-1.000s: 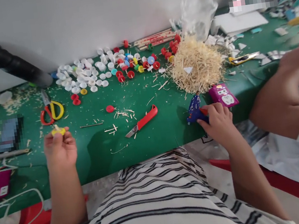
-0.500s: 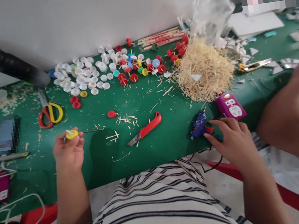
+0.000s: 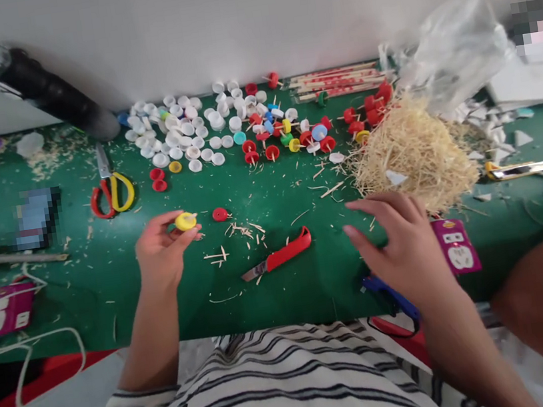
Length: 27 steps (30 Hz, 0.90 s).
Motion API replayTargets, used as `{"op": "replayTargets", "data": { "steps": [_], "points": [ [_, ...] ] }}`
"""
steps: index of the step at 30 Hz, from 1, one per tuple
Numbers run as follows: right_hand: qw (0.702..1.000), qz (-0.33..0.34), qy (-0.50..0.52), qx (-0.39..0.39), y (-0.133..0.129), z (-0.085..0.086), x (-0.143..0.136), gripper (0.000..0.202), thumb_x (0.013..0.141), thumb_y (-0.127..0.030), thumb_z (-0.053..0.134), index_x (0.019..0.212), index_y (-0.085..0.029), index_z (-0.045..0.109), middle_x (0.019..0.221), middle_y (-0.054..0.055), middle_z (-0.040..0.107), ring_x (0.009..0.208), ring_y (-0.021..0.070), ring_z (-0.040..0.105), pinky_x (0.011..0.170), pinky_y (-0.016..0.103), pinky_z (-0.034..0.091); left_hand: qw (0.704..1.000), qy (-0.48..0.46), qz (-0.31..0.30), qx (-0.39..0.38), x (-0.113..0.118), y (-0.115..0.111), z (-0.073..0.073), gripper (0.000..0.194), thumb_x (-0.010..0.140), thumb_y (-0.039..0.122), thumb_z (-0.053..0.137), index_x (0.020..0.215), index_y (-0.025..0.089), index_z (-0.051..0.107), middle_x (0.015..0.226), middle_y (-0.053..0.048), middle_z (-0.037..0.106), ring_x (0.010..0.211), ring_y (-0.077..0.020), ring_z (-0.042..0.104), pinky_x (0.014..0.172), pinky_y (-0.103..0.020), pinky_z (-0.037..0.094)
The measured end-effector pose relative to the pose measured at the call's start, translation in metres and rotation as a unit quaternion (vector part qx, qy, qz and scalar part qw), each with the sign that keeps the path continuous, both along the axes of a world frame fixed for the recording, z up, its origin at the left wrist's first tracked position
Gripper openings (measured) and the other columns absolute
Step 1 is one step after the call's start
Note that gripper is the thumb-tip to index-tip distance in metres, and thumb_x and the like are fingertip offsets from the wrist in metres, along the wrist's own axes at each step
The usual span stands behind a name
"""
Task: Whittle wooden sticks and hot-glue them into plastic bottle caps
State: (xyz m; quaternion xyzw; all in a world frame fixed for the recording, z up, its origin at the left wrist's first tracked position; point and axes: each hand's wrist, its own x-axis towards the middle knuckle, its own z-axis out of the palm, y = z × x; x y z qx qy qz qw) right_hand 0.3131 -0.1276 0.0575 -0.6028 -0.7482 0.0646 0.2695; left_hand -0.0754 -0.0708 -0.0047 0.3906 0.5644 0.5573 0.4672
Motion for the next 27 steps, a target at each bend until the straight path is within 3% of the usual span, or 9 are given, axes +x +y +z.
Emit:
{"op": "replayTargets", "data": {
  "steps": [3, 7, 11, 15, 19, 22, 27],
  "points": [
    [0.996, 0.074, 0.041, -0.01, 0.021, 0.0, -0.039, 0.026, 0.099, -0.035, 0.069, 0.125, -0.031, 0.07, 0.118, 0.009, 0.07, 0.111, 0.0307, 0.069, 0.101, 0.052, 0.054, 0.998, -0.028, -0.054, 0.011, 0.023, 0.003, 0.003, 0.047, 0.063, 0.022, 0.099, 0.106, 0.02, 0.08, 0.096, -0.003, 0.078, 0.08, -0.0154, 0.079, 0.068, -0.027, 0.069],
    [0.99, 0.112, 0.078, -0.016, 0.027, -0.006, -0.077, 0.027, 0.099, -0.032, 0.068, 0.126, -0.03, 0.069, 0.122, 0.01, 0.069, 0.112, 0.0298, 0.067, 0.101, 0.052, 0.053, 0.989, -0.08, -0.127, -0.008, 0.042, 0.003, 0.002, 0.043, 0.065, 0.021, 0.098, 0.106, 0.022, 0.082, 0.093, -0.002, 0.078, 0.075, -0.0121, 0.073, 0.061, -0.023, 0.065],
    [0.976, 0.108, 0.177, -0.07, 0.021, -0.018, -0.102, 0.029, 0.1, -0.036, 0.069, 0.129, -0.029, 0.069, 0.122, 0.01, 0.069, 0.115, 0.0286, 0.066, 0.099, 0.05, 0.055, 0.979, -0.114, -0.168, -0.005, 0.054, 0.002, 0.001, 0.041, 0.066, 0.022, 0.097, 0.104, 0.026, 0.083, 0.095, -0.002, 0.077, 0.074, -0.0099, 0.068, 0.056, -0.019, 0.057],
    [0.935, 0.101, 0.308, -0.141, 0.02, -0.029, -0.121, 0.037, 0.097, -0.039, 0.072, 0.133, -0.028, 0.068, 0.119, 0.008, 0.068, 0.1, 0.0219, 0.066, 0.085, 0.04, 0.059, 0.966, -0.192, -0.17, -0.024, 0.071, -0.001, 0.002, 0.04, 0.062, 0.034, 0.101, 0.098, 0.028, 0.085, 0.091, 0.0, 0.075, 0.068, -0.007, 0.059, 0.056, -0.02, 0.05],
    [0.912, 0.087, 0.38, -0.126, 0.025, -0.036, -0.138, 0.028, 0.092, -0.036, 0.077, 0.118, -0.027, 0.073, 0.107, 0.004, 0.069, 0.086, 0.0172, 0.062, 0.078, 0.037, 0.056, 0.94, -0.285, -0.178, -0.065, 0.087, -0.006, 0.005, 0.046, 0.06, 0.051, 0.101, 0.096, 0.028, 0.085, 0.084, 0.001, 0.071, 0.068, -0.0073, 0.056, 0.061, -0.022, 0.048],
    [0.897, 0.075, 0.42, -0.116, 0.029, -0.038, -0.148, 0.015, 0.091, -0.034, 0.077, 0.103, -0.026, 0.074, 0.098, 0.003, 0.069, 0.08, 0.016, 0.06, 0.073, 0.035, 0.055, 0.929, -0.318, -0.175, -0.074, 0.095, -0.01, 0.005, 0.049, 0.062, 0.054, 0.099, 0.1, 0.028, 0.083, 0.086, 0.001, 0.07, 0.076, -0.0099, 0.06, 0.07, -0.025, 0.05],
    [0.886, 0.044, 0.449, -0.11, 0.031, -0.037, -0.157, 0.01, 0.09, -0.035, 0.075, 0.092, -0.026, 0.072, 0.09, 0.001, 0.068, 0.078, 0.0161, 0.062, 0.069, 0.034, 0.054, 0.922, -0.329, -0.187, -0.08, 0.1, -0.014, 0.002, 0.05, 0.066, 0.056, 0.096, 0.102, 0.026, 0.079, 0.1, -0.002, 0.074, 0.091, -0.0159, 0.067, 0.086, -0.033, 0.054]
  ]
}}
